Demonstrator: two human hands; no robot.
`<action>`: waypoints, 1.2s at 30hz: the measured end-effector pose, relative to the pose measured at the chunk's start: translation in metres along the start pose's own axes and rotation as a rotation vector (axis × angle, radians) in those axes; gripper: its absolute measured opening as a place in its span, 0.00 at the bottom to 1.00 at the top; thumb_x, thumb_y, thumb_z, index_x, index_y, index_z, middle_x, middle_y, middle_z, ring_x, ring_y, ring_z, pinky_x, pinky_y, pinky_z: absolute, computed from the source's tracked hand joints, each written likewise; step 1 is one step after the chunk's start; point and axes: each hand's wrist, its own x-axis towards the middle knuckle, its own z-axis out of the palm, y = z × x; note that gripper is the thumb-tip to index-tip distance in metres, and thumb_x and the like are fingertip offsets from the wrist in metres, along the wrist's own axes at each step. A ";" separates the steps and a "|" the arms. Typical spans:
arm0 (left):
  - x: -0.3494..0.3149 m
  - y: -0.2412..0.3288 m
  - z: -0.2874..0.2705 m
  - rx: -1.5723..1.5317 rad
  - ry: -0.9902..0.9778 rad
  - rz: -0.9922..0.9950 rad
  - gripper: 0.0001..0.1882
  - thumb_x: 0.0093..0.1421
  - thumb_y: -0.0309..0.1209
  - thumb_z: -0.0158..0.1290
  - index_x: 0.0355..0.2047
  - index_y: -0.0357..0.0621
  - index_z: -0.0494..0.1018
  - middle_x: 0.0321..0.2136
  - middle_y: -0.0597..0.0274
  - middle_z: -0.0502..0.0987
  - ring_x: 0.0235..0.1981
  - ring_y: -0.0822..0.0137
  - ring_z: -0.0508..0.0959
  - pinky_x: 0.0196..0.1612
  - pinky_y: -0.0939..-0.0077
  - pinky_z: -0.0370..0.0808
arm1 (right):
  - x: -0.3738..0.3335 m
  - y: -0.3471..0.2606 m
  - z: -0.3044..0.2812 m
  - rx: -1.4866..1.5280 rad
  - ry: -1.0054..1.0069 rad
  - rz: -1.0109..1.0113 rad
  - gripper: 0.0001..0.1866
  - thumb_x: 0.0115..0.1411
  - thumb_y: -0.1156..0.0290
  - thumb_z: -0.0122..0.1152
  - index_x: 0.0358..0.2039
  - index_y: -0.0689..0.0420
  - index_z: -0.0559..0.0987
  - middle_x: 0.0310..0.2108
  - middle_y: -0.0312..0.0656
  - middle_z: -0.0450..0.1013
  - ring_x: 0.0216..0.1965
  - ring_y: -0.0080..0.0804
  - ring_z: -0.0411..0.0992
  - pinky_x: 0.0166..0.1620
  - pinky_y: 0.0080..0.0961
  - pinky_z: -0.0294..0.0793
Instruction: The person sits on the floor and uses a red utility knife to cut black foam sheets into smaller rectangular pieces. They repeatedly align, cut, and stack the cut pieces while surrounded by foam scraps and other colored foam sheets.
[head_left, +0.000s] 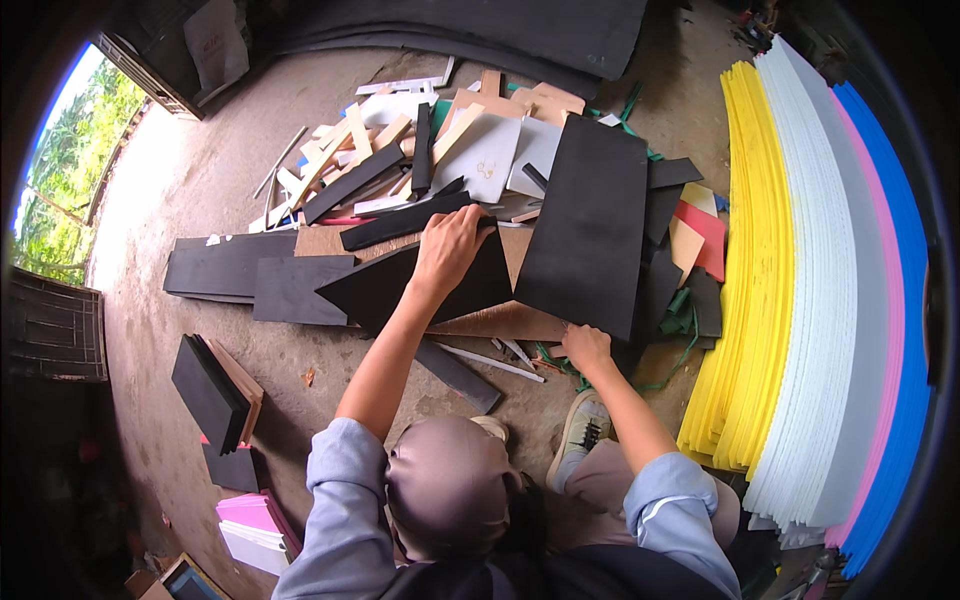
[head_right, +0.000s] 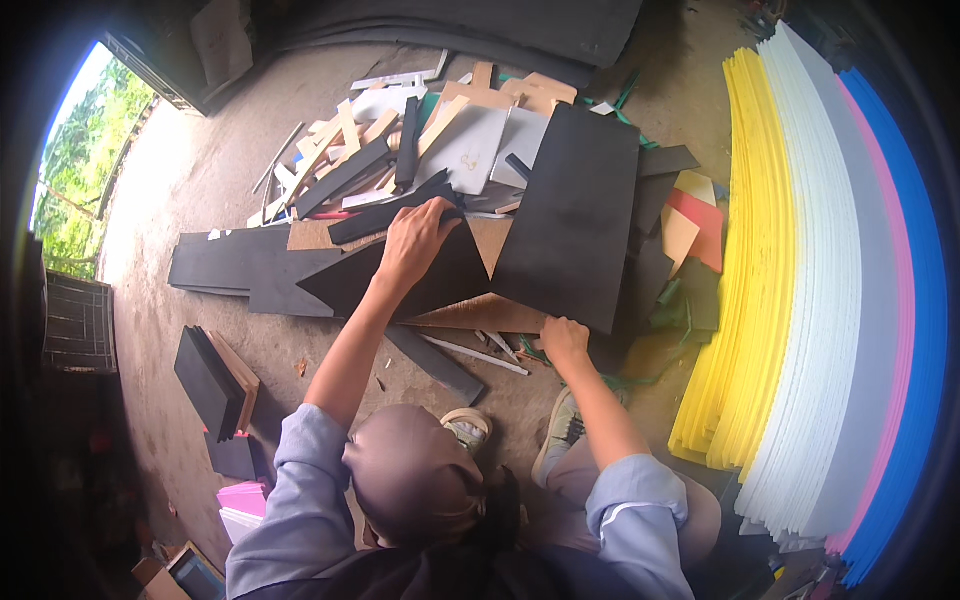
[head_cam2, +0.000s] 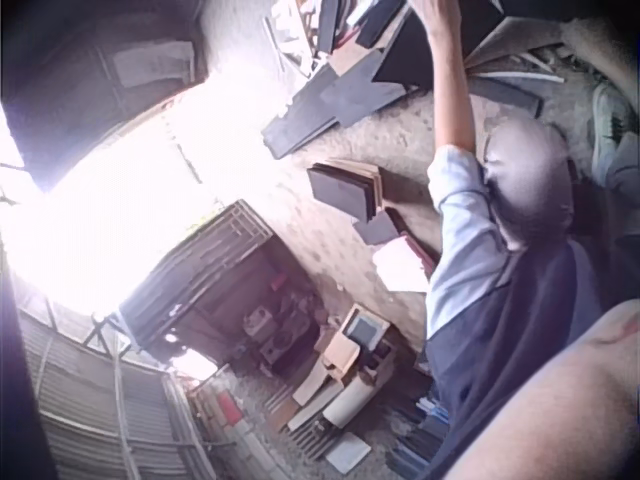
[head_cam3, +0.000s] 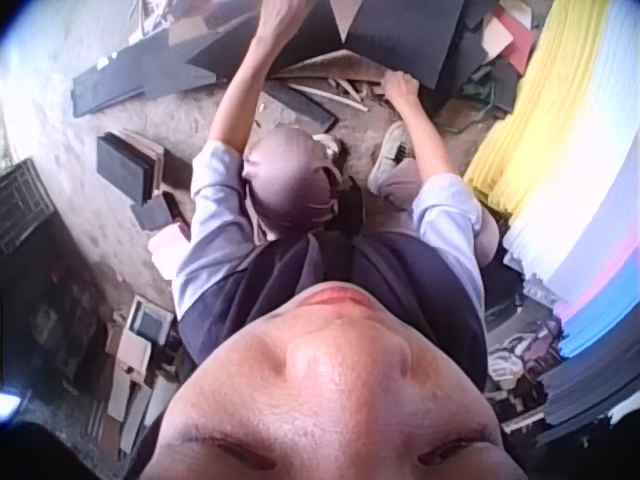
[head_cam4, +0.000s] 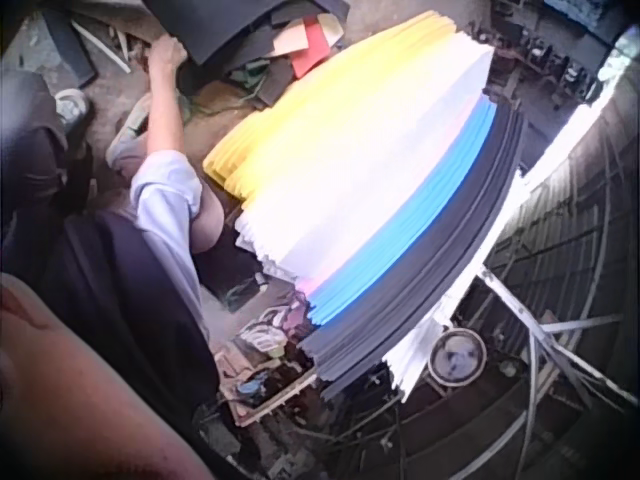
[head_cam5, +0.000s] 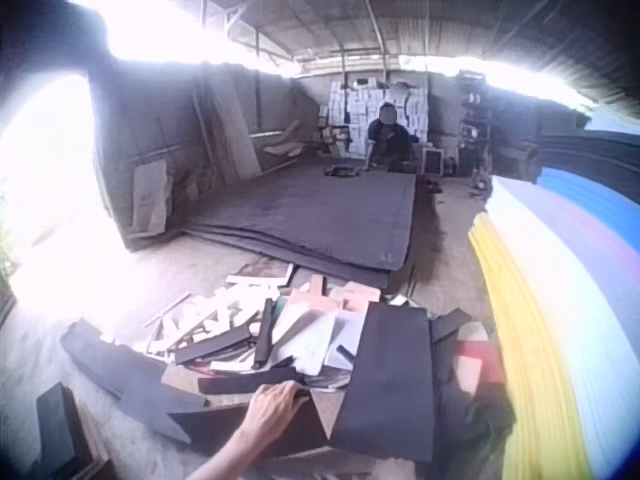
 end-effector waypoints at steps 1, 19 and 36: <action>0.002 0.003 -0.011 0.000 0.028 -0.031 0.12 0.54 0.35 0.51 0.34 0.42 0.66 0.28 0.56 0.74 0.30 0.56 0.75 0.34 0.67 0.70 | 0.000 0.010 -0.014 -0.004 -0.051 0.058 0.13 0.54 0.67 0.46 0.30 0.59 0.78 0.27 0.50 0.75 0.30 0.45 0.75 0.35 0.38 0.73; 0.007 0.022 -0.129 -1.309 0.665 -0.853 0.14 0.56 0.27 0.47 0.41 0.36 0.59 0.36 0.51 0.69 0.33 0.57 0.76 0.33 0.72 0.77 | -0.085 0.073 -0.188 0.848 0.144 0.090 0.19 0.60 0.59 0.43 0.28 0.66 0.68 0.16 0.45 0.68 0.14 0.35 0.70 0.19 0.31 0.72; -0.093 0.051 -0.117 -1.663 0.331 -0.767 0.15 0.52 0.22 0.53 0.41 0.38 0.65 0.40 0.60 0.69 0.42 0.69 0.72 0.48 0.78 0.71 | 0.001 -0.191 -0.163 2.038 -0.047 -0.089 0.18 0.46 0.70 0.67 0.33 0.57 0.66 0.28 0.39 0.67 0.29 0.35 0.69 0.37 0.38 0.72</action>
